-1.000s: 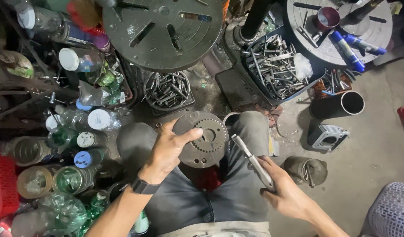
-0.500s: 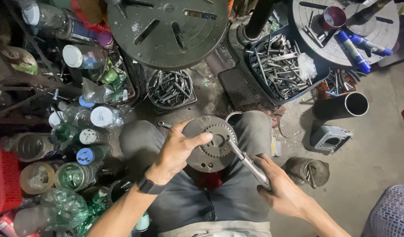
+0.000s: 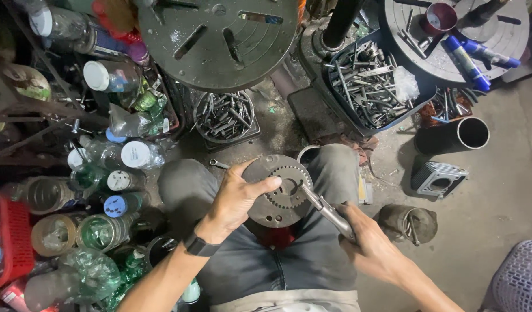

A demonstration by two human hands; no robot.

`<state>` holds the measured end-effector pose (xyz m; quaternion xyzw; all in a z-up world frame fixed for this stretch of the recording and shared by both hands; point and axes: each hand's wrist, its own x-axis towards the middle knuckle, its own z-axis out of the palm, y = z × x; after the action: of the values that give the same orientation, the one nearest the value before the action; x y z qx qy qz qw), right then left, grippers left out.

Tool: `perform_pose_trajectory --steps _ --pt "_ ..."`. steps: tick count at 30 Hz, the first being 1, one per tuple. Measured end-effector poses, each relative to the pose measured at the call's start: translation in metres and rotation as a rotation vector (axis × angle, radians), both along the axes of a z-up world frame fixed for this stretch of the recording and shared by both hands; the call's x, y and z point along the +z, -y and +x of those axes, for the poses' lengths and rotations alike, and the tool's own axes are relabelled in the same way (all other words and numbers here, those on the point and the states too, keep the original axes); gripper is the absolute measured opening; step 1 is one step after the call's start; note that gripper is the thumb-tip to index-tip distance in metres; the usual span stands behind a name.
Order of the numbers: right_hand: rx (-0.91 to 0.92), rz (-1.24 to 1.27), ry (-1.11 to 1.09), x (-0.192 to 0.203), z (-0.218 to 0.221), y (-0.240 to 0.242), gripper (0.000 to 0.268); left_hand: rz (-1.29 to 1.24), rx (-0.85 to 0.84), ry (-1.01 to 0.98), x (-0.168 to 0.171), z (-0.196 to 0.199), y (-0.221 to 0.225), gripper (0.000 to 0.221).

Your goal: Using various tools and a drill press to repair or modify a motorcycle gear component.

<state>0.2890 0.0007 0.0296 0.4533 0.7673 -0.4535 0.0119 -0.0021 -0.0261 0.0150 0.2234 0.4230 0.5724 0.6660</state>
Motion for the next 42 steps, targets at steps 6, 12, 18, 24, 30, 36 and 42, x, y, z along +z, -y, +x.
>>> perform_pose_trajectory --steps 6,12,18,24,30,36,42 --pt "0.191 0.199 -0.253 0.005 0.024 0.004 0.075 -0.043 0.002 -0.015 -0.009 -0.007 -0.001 0.035" --pt "-0.393 -0.636 -0.105 -0.038 0.096 -0.019 0.068 -0.012 0.076 -0.059 -0.010 -0.014 -0.001 0.039" --pt "-0.730 -0.753 0.025 -0.111 0.097 -0.029 0.042 0.079 0.087 -0.435 0.017 -0.004 0.017 0.030" --pt "-0.435 -0.431 0.077 -0.142 0.132 0.012 0.043 0.064 0.157 -0.347 0.010 0.003 0.029 0.029" --pt "-0.610 -0.413 0.058 -0.104 0.136 0.046 0.082 -0.058 0.268 -0.062 -0.010 0.016 0.028 0.030" --pt "-1.279 -0.467 -0.598 -0.194 0.189 0.119 0.046 -0.116 0.297 -0.028 -0.027 0.028 0.029 0.030" --pt "-1.430 -0.329 -0.655 -0.204 0.169 0.144 0.028 -0.074 0.287 -0.049 -0.018 0.031 0.029 0.030"
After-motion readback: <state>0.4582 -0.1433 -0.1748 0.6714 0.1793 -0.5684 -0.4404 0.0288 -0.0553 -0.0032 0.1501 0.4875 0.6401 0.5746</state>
